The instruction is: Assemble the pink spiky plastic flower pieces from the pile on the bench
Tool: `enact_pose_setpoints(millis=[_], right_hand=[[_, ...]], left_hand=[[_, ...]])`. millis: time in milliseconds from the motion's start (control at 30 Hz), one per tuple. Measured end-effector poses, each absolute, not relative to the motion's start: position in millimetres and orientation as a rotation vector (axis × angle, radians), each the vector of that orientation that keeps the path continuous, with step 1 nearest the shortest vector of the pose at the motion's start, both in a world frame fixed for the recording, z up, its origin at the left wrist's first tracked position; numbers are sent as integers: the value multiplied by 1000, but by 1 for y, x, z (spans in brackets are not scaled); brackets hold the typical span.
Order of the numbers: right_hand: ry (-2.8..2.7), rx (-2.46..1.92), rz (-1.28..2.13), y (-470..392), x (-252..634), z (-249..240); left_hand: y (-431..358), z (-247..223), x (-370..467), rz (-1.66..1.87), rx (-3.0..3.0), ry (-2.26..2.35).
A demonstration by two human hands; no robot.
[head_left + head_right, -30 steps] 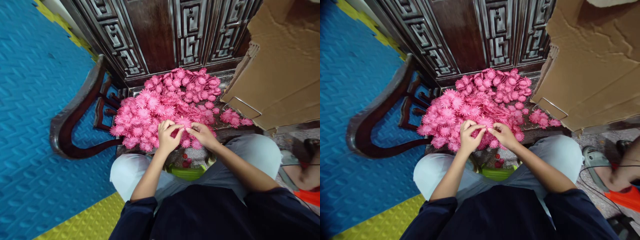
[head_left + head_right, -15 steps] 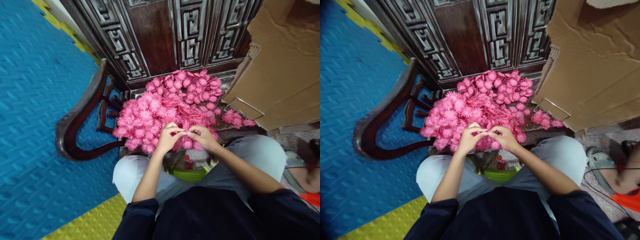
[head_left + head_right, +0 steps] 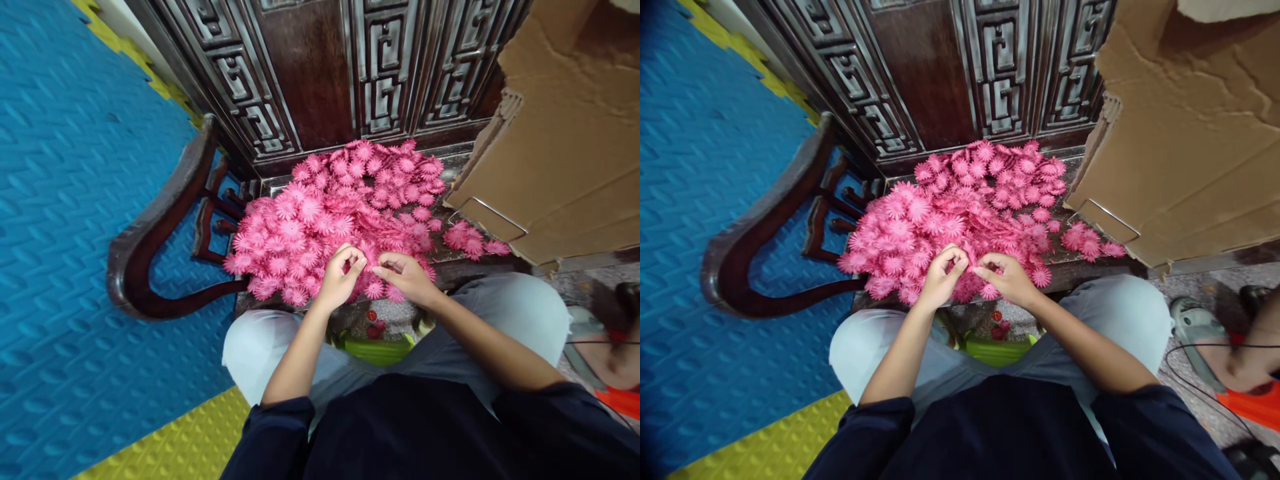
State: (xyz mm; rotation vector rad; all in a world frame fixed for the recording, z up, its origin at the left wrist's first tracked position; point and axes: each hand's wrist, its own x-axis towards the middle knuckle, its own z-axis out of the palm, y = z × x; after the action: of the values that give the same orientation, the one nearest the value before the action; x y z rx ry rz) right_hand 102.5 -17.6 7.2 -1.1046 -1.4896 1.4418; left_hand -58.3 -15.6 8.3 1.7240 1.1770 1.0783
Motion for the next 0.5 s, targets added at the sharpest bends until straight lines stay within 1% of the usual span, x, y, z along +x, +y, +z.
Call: enact_pose_setpoints(millis=[100,167,300,400,500], right_hand=[[-1487,-1102,1478,-18,103,4],[-1462,-1113,1508,-18,104,2],[-1368,-1128,1547,-18,103,-2],[-1304,-1125,1571,-18,101,-5],[-1264,-1120,1576,-19,99,-5]], left_hand=[[-14,7,-63,1147,1737,1214],[-9,4,-71,1269,1649,1297],[4,-3,-97,1577,1373,1564],[11,-3,-113,1766,1346,1852],[12,-2,-118,1719,1434,2116]])
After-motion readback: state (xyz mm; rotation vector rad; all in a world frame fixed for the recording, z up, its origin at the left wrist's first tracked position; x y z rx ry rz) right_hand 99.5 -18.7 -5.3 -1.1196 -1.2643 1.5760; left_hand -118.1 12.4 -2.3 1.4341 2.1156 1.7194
